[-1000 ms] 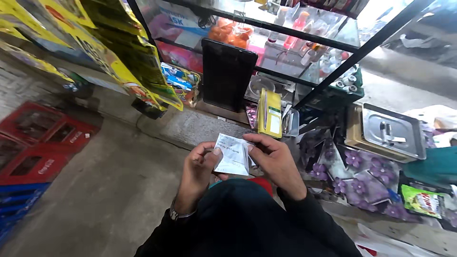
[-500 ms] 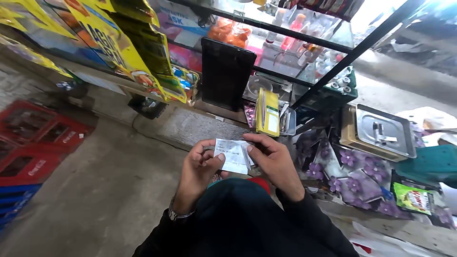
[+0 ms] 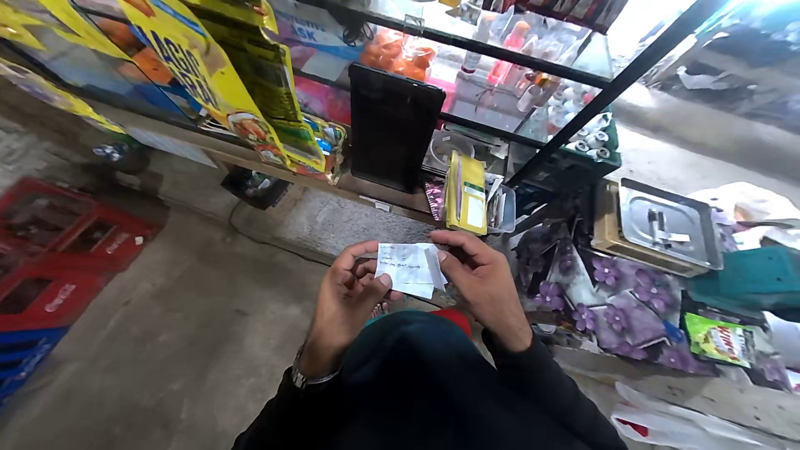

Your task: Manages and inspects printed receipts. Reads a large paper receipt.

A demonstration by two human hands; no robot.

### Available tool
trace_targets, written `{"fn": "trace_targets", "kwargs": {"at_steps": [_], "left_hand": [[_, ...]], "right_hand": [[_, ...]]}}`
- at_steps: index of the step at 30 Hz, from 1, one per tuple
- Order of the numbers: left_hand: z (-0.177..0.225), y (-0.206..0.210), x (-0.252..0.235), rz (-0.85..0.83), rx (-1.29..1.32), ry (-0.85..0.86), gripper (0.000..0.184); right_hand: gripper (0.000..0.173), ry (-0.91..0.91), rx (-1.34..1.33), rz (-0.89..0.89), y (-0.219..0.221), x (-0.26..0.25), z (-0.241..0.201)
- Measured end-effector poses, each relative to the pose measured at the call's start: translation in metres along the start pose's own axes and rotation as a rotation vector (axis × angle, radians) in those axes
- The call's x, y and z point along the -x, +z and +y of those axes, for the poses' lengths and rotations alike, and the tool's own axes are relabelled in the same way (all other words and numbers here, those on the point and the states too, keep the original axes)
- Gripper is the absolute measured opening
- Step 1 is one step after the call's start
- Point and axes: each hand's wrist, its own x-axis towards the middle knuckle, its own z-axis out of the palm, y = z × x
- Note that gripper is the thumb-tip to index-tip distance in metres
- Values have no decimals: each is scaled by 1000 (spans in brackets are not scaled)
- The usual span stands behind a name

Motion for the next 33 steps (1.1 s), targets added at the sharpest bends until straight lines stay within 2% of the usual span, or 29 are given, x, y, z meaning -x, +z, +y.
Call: {"fn": "trace_targets", "kwargs": {"at_steps": [16,18,20,23,25,27,30,32,33], "left_hand": [[0,-8,-4,14,-142,-5,44],[0,-11,-4,22,-165,13,42],[-3,-15,-4,33,-198,50,39],[-11,-24,-4,37,-191,117,31],[-16,-27,-5,41,-162,156,23],[-18,-30,-5,42,-140,168,18],[-18,-29,-4,101,-135,145,21],[-17,-26,-5,148,-116,108,20],[-16,-25,-6,156,-102,81,19]], "right_hand": [[28,-34,-25,96,2,-1,4],[30,6,-253,92,0,-2,9],[31,181,-665,57,-2,-4,14],[32,431,-1346,-195,-8,-9,32],[32,521,-1615,-289,-5,-10,37],[31,570,-1734,-328,-1,-10,34],[34,627,-1793,-344,1,-10,30],[34,579,-1649,-299,1,-9,32],[34,508,-1449,-240,2,-8,32]]}}
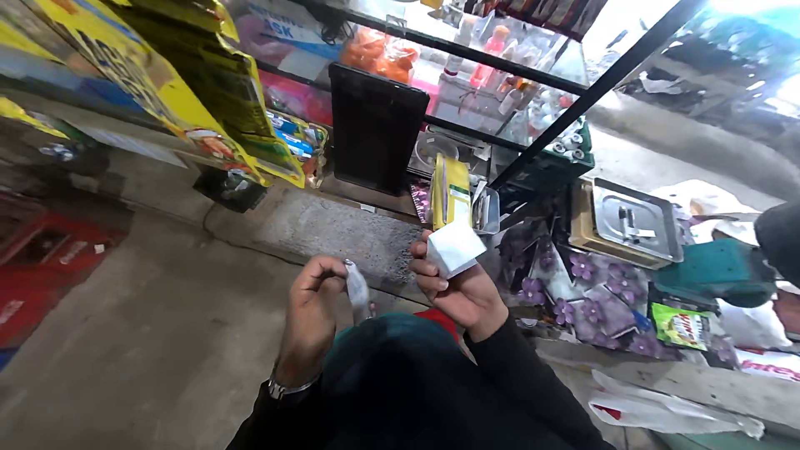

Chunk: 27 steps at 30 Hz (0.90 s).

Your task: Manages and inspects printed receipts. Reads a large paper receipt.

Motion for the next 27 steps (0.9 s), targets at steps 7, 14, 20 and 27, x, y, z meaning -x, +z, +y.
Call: {"fn": "trace_targets", "kwargs": {"at_steps": [7,14,20,27], "left_hand": [[-14,-2,-8,-90,112,-37,29],[-2,5,-7,-182,171,-190,48],[2,21,-1,-160,-463,-22,25],[8,9,-4,-48,-530,-49,15]], "right_hand": [[26,-603,1556,291,14,-2,5],[26,-631,1643,228,13,-3,9],[21,-592,1593,186,13,-2,9],[26,-704,1312,350,2,8,-21]]}}
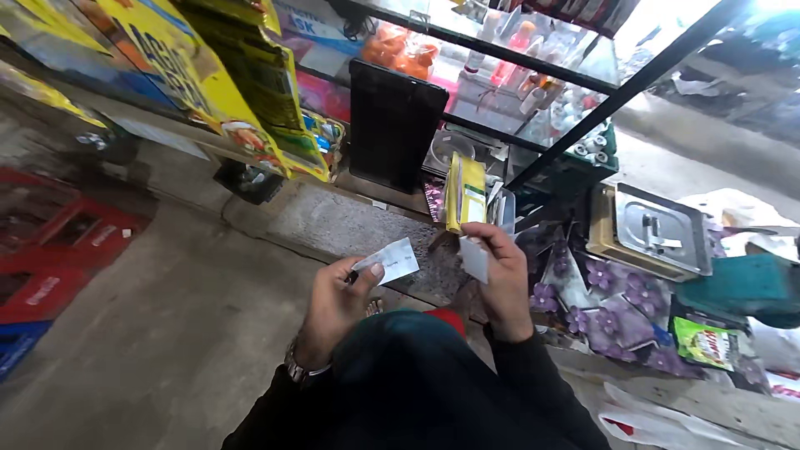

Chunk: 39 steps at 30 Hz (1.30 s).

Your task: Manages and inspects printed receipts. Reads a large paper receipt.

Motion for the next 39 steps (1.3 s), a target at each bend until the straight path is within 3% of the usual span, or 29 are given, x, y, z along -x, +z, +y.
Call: {"fn": "trace_targets", "kwargs": {"at_steps": [3,6,10,13,15,17,20,25,28,30,32,36,39], "left_hand": [[0,-1,-1,37,-47,-8,14],[4,2,0,33,10,10,18],[7,4,0,-13,185,38,20],[11,3,1,-76,368,-101,18],[9,4,1,-89,435,-140,18],[7,5,0,-64,452,-151,17],[-6,7,-4,24,394,-79,18],[-19,4,-2,-27,2,278,16],[-19,7,4,-71,-185,341,16],[-19,5,6,-41,-273,335,16],[-21,-4,8,20,-204,408,13],[-24,-35,16,39,-244,598,16],[-28,-51,25,-4,-310,610,15]], "right_hand": [[31,86,-148,-10,-6,0,-1],[30,89,-83,-91,1,4,-6],[44,118,-125,-410,12,8,-6],[57,167,-228,-620,21,12,-8],[49,169,-231,-672,26,15,-8],[27,138,-146,-635,33,17,-5],[22,194,-100,-596,35,14,4],[23,625,-593,-451,43,12,21],[26,898,-1195,-517,46,15,34],[25,960,-1360,-561,52,16,39],[26,918,-1322,-564,63,18,35],[18,634,-862,-443,96,24,14],[39,584,-741,-472,115,25,17]]}}
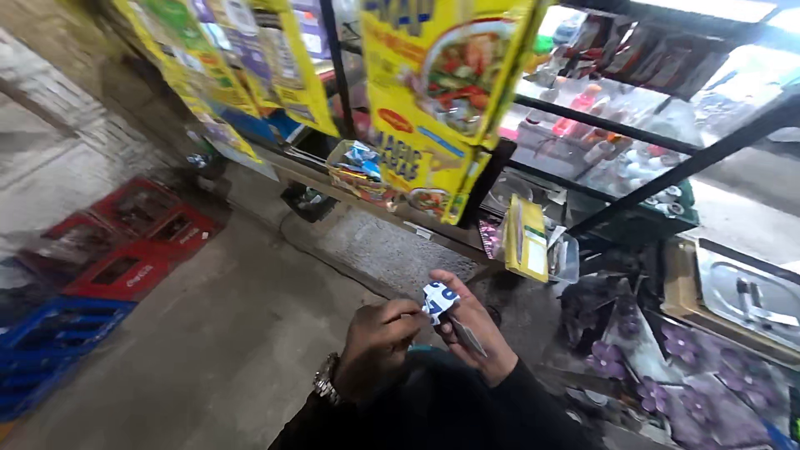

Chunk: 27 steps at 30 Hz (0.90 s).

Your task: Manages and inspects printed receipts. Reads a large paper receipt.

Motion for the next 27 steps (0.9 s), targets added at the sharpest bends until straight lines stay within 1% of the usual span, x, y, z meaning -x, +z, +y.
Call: {"fn": "trace_targets", "kwargs": {"at_steps": [1,3,4,6,8,10,12,14,15,17,19,21,23,24,26,27], "left_hand": [[0,-1,5,2,20,-19,15],[1,-1,13,45,35,-120,19],[3,-2,16,70,15,-205,26],[3,-8,22,119,-37,-387,26],[0,-22,30,172,-87,-520,23],[-7,-43,40,209,-94,-591,23],[-15,-60,54,264,-99,-624,23],[-25,-75,65,350,-173,-607,20],[-31,-83,70,385,-217,-609,18],[-43,-103,83,433,-284,-647,17],[-54,-129,96,501,-318,-710,18],[-70,-161,105,581,-321,-818,21],[-90,-185,118,588,-351,-877,27],[-103,-194,123,577,-399,-905,25],[-128,-210,130,582,-441,-971,23],[-140,-218,134,592,-441,-1005,25]], "right_hand": [[38,-10,78,13,3,-4,5],[22,-58,300,37,8,-13,17],[17,-68,401,16,11,-18,23],[14,-27,498,-59,20,-29,33],[17,25,523,-142,32,-39,42],[20,66,427,-211,44,-52,54],[34,113,323,-308,61,-70,63],[49,114,417,-433,82,-95,72],[49,96,501,-485,95,-108,79],[37,36,670,-573,122,-134,99],[24,41,763,-668,151,-159,121],[22,88,775,-744,184,-190,145],[23,182,825,-771,210,-217,172],[24,281,801,-780,220,-232,186],[24,532,593,-794,232,-262,214],[22,670,484,-771,236,-274,228]]}}
